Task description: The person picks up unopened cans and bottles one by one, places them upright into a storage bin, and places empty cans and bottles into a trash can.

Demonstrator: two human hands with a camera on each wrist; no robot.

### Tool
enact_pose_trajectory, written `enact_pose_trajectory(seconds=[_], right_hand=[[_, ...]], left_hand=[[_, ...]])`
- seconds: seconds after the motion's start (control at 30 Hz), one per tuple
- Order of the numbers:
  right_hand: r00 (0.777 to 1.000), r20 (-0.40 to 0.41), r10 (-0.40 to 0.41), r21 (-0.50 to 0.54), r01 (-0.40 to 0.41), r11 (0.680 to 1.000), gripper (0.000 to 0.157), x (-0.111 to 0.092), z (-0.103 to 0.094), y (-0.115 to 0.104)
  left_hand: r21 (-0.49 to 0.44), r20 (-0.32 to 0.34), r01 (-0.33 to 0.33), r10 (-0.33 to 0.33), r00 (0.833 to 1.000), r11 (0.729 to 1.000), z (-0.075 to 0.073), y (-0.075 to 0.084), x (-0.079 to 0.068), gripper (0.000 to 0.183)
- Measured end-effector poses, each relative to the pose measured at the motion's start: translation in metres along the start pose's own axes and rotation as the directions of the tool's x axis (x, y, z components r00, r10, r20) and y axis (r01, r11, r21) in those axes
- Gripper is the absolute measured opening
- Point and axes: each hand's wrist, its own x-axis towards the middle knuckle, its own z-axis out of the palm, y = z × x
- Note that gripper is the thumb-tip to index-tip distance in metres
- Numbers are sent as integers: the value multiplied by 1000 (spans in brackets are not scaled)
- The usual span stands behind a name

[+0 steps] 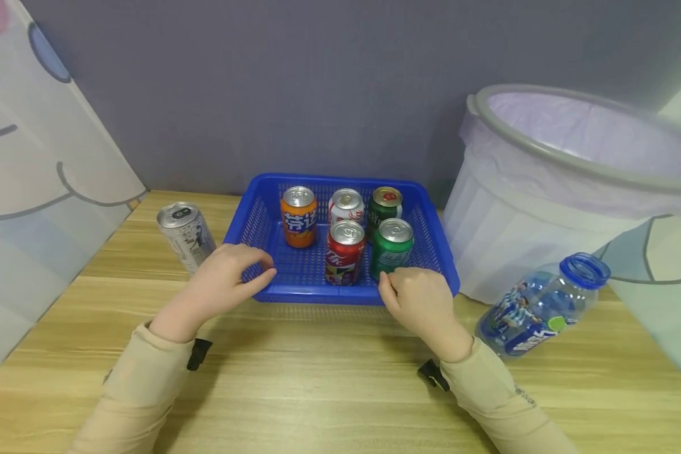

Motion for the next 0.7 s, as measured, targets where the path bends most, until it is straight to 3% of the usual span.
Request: enact_pose_trajectory(seconds=[0.13, 0.4, 0.57, 0.7], right_hand=[[1000, -2, -6, 2, 6, 1000, 46, 1, 0, -1], [1000, -1, -4, -2, 4, 1000, 46, 2, -1, -1], [1000, 0, 1, -1, -1, 1000, 46, 1, -2, 0], [1000, 4, 3, 2, -3, 1000, 46, 1, -1, 0]], left_hand=[[12, 13, -11, 11, 1000, 1000, -4, 3, -1, 8], [-70, 26, -13, 15, 1000, 997, -9, 5, -1, 6], [-106, 39, 84, -81, 996, 991, -22, 5, -3, 10], [-127, 23, 179, -177, 984, 976, -37, 0, -8, 15]])
